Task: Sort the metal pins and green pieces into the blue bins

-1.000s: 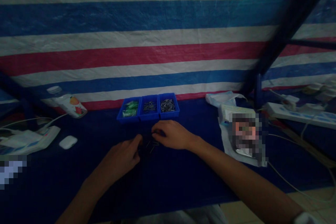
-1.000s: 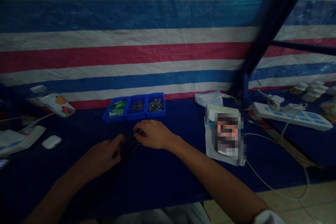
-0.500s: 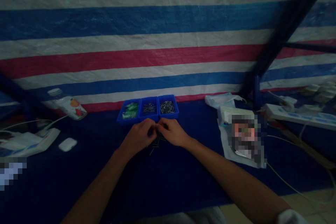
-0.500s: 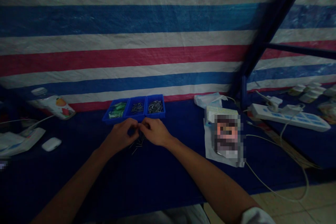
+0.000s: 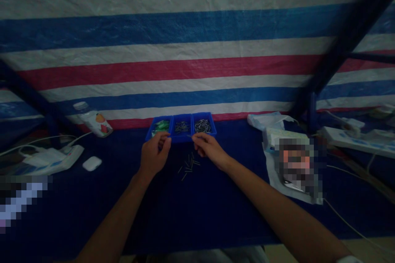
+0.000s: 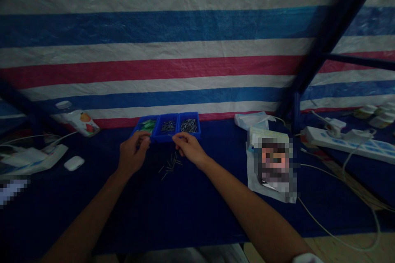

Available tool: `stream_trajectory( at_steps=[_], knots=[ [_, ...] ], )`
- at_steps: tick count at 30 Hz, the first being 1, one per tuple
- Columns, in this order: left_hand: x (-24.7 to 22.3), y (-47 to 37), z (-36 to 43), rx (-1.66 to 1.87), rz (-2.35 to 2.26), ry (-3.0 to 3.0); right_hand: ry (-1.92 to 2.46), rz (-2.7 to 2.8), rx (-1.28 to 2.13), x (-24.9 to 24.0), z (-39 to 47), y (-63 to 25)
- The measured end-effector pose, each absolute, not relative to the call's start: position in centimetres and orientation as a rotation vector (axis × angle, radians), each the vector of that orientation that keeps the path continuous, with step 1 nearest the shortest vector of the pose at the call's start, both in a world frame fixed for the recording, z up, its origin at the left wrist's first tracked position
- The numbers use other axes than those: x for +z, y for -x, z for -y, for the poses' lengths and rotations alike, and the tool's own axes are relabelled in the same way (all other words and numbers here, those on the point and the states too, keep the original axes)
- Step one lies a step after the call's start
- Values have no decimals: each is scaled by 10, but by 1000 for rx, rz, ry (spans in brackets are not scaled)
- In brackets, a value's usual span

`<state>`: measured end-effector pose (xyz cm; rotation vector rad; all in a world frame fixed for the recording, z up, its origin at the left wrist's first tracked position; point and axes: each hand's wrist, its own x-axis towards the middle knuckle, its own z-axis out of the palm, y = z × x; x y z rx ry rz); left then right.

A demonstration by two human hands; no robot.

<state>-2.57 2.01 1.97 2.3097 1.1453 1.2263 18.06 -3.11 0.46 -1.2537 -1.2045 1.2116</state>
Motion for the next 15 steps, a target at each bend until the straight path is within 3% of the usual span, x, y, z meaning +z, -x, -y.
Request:
stream_trajectory(
  at_steps=[3, 9, 15],
  knots=[
    [24, 27, -21, 979, -1188, -2354, 1299, 1266, 1060, 4, 32, -182],
    [25, 30, -20, 299, -1092, -2598, 1443, 1943, 480, -10, 44, -189],
    [22, 30, -16, 87, -1071, -2547, 1464, 2348, 255, -12, 51, -191]
  ],
)
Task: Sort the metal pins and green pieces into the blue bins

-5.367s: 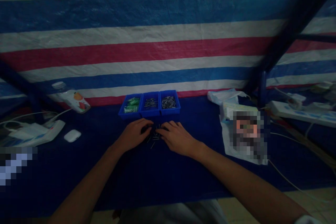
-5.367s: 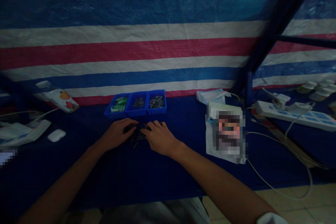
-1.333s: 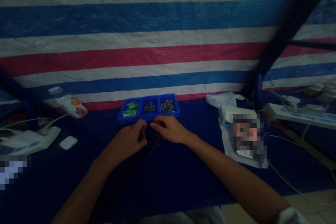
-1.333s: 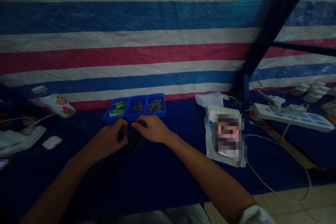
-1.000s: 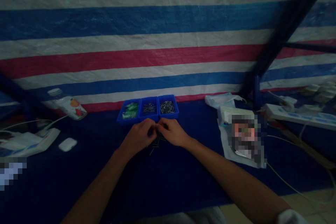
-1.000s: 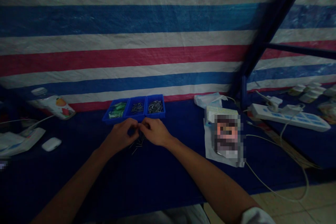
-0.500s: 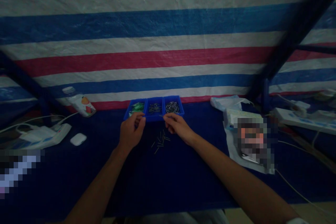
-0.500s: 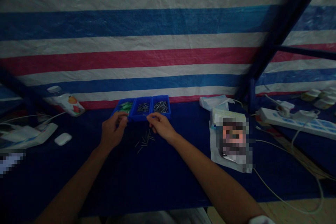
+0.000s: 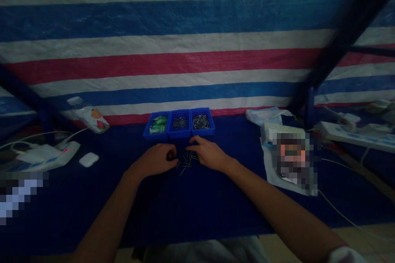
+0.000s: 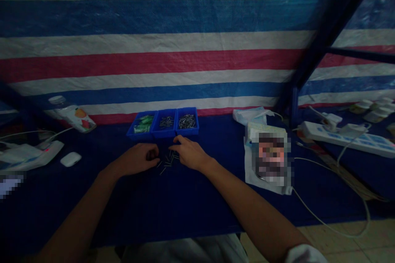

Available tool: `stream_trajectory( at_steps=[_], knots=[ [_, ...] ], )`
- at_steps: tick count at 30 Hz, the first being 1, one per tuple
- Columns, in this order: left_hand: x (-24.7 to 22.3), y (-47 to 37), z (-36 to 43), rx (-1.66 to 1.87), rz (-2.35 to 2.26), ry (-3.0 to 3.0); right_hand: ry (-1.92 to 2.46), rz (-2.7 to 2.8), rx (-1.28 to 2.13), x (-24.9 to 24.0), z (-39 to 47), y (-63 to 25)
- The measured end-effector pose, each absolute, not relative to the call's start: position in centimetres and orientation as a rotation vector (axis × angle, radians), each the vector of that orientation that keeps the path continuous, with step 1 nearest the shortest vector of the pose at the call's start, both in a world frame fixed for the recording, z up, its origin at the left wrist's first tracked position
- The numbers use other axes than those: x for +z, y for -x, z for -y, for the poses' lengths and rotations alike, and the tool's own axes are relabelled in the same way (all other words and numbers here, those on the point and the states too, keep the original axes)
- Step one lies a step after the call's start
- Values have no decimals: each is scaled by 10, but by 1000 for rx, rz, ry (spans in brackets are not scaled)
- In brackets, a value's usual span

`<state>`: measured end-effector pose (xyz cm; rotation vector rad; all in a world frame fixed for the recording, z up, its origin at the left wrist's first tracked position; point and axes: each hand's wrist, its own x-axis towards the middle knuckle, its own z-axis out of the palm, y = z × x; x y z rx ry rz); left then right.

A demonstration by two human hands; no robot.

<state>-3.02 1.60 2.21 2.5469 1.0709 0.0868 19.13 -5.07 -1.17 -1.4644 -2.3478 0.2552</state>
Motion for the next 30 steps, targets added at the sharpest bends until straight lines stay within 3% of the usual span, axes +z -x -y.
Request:
stream_trajectory(
  at_steps=[30],
  knots=[
    [20, 18, -11, 227, -943, -2617, 1458, 2178, 304, -5, 50, -188]
  ],
)
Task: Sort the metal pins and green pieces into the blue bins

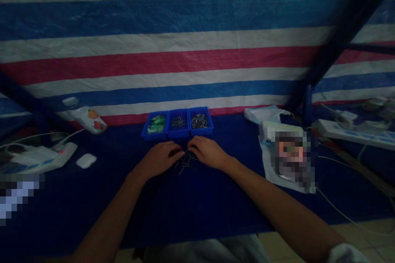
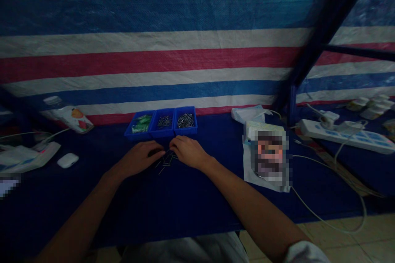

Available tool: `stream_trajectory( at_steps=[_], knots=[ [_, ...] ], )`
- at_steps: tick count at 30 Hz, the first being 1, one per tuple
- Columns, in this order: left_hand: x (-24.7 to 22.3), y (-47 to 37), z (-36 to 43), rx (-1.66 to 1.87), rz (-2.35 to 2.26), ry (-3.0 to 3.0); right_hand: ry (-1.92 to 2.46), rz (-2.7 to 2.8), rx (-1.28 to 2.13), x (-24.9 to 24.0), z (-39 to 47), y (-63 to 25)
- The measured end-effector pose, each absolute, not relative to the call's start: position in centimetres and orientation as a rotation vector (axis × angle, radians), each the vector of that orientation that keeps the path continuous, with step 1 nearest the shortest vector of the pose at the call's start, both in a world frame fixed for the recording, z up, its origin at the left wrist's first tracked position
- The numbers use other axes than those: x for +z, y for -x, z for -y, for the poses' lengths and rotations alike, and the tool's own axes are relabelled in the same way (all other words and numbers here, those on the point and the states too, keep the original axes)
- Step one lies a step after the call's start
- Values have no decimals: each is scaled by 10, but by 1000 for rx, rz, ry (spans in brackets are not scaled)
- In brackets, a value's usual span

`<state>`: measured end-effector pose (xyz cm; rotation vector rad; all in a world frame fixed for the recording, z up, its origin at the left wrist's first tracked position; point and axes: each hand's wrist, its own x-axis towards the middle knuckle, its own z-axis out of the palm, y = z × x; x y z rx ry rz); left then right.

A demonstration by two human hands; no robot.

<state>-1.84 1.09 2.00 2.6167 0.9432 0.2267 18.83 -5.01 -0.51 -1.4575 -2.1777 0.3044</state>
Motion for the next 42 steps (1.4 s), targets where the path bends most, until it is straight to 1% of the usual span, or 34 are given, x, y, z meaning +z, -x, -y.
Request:
stream_trajectory(
  at_steps=[5, 15, 22, 28, 34, 39, 42],
  knots=[
    [21, 16, -11, 321, -876, -2649, 1419, 2092, 335, -4, 50, -186],
    [20, 12, -8, 398, -855, -2613, 1413, 2018, 381, -5, 50, -186],
    [18, 8, -6, 526, -874, -2575, 1207, 2105, 245, 1, 55, -182],
    [11, 8, -7, 639, -841, -2567, 1175, 2188, 145, 4, 57, -179],
    [16, 9, -10, 743, -979, -2449, 1180, 2108, 152, 3, 57, -179],
    [21, 15, -14, 847, -1119, -2338, 1174, 1925, 242, 0, 52, -180],
    [21, 15, -15, 862, -1122, -2334, 1173, 1835, 296, 0, 50, -181]
  ],
)
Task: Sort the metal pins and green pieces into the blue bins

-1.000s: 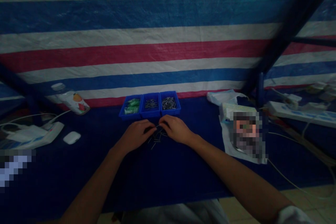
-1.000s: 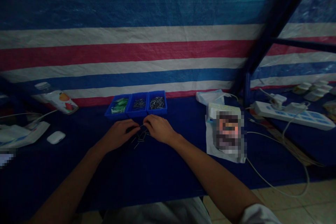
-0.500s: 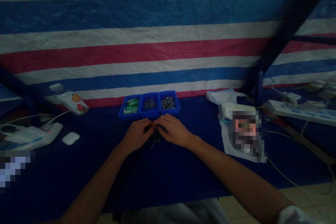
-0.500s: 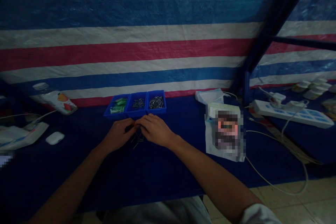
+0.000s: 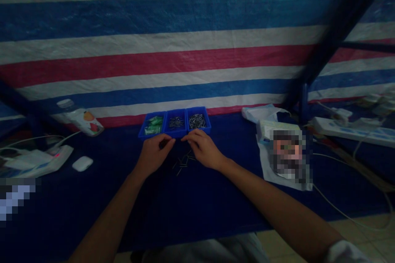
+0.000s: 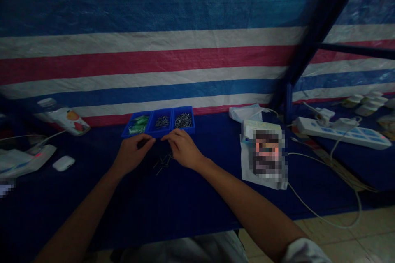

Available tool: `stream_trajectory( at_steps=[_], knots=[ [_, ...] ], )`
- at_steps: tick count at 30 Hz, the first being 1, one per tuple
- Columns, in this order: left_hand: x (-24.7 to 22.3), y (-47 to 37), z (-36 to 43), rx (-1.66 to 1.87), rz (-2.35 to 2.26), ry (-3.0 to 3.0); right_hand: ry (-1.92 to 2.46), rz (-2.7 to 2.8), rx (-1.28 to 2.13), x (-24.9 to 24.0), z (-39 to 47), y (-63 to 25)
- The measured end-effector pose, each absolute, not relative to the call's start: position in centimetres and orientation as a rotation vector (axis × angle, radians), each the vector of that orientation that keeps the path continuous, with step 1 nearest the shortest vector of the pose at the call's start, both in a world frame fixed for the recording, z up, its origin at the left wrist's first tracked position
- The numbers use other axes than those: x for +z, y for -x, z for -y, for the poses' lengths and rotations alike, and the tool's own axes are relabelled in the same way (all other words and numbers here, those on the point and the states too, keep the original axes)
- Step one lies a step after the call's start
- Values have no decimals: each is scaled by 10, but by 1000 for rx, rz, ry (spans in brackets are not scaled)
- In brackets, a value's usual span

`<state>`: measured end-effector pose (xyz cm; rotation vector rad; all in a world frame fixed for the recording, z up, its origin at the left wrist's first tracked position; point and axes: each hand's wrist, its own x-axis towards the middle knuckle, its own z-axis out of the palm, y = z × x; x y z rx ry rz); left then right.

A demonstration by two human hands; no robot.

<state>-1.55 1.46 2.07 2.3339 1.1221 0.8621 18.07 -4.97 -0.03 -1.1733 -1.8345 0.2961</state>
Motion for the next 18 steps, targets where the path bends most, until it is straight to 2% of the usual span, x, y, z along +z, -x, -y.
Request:
stream_trajectory(
  at_steps=[11, 18],
  knots=[
    [21, 15, -12, 883, -1060, -2295, 1210, 1579, 628, 6, 46, -179],
    [22, 15, -12, 909, -1056, -2290, 1319, 1520, 703, 4, 46, -182]
  ],
)
